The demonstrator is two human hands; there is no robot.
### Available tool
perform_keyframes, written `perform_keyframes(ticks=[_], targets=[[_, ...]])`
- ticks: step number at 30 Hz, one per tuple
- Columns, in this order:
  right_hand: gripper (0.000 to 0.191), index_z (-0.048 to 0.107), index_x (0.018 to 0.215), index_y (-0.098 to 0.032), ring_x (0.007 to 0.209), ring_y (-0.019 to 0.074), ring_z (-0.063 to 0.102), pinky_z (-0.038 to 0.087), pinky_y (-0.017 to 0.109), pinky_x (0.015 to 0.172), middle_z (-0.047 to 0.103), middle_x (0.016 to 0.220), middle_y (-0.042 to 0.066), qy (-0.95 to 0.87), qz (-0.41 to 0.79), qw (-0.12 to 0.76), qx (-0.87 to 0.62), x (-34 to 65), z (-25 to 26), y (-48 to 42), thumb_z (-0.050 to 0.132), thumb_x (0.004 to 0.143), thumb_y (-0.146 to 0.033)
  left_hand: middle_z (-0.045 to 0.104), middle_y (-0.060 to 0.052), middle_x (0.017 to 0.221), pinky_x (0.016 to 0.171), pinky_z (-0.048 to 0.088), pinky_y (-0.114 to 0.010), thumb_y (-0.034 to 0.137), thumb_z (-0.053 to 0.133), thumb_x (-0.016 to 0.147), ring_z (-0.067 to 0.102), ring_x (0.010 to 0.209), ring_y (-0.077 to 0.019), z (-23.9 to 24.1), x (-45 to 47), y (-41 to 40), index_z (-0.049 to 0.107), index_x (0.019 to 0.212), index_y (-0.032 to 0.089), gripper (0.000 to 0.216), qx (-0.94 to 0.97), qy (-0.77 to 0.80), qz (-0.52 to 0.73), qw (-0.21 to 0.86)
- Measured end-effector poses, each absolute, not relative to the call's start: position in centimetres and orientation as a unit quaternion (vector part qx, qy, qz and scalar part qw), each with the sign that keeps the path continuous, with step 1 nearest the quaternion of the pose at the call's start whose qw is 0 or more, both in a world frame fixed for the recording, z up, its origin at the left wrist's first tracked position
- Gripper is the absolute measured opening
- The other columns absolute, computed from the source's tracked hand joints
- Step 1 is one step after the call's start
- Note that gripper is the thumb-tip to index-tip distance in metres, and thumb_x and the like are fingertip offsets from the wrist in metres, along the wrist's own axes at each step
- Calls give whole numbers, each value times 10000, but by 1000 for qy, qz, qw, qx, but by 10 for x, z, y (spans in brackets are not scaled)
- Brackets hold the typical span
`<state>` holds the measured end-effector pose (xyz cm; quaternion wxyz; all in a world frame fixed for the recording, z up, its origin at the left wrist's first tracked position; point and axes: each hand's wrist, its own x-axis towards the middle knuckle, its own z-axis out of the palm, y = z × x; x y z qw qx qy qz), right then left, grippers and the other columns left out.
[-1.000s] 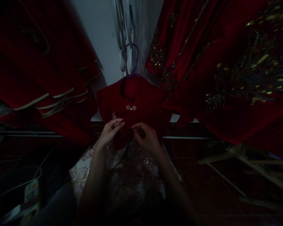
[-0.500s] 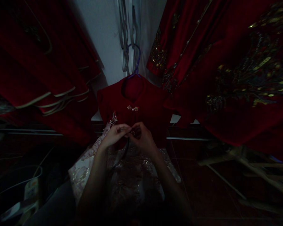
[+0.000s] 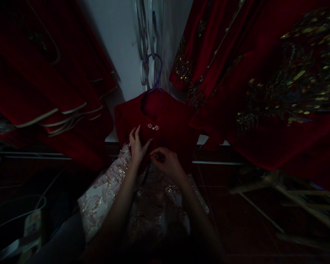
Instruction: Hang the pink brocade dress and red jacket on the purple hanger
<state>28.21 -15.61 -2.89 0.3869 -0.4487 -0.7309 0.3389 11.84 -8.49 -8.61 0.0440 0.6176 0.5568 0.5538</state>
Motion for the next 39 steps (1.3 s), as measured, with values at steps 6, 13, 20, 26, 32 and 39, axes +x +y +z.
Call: perform_keyframes(ticks=[6,13,20,26,32,39], targets=[[156,670,941,-211,751,129,638,498,237,665,685,852,13,-744,339,370,-442,286,-27,-155,590,836,-294,600,-74,968,861,467,-292,312,501,908,591,921,-160,-94,100,-81,636,962,188,192,542,575,612,31],[155,662,949,-206,767,116,639,490,223,704,688,872,9,-746,347,367,-435,286,-30,-153,590,847,-298,669,-39,910,822,467,-250,366,571,870,621,848,-134,-97,82,-91,644,934,186,205,497,583,641,41],[147,665,951,-214,770,111,634,484,221,721,684,877,5,-753,337,362,-434,288,-26,-154,598,850,-296,671,-41,912,764,480,-241,360,589,855,626,830,-134,-97,80,-93,669,930,191,201,494,589,638,49],[153,662,956,-213,776,115,638,488,227,726,686,881,6,-750,342,371,-429,288,-30,-153,599,850,-302,637,-37,903,679,491,-210,388,632,812,615,764,-112,-94,73,-94,671,973,185,262,478,579,654,92],[148,661,964,-220,794,116,643,494,237,742,689,900,6,-752,339,366,-430,286,-31,-152,593,854,-293,652,-5,754,650,479,-196,396,610,821,602,656,-97,-87,70,-96,663,910,178,241,475,588,636,155],[210,656,1015,-218,823,131,661,523,256,743,699,929,23,-743,365,365,-426,284,-28,-154,579,865,-344,663,-17,801,679,480,-198,397,597,829,614,704,-100,-78,71,-98,648,911,169,247,460,556,674,158]])
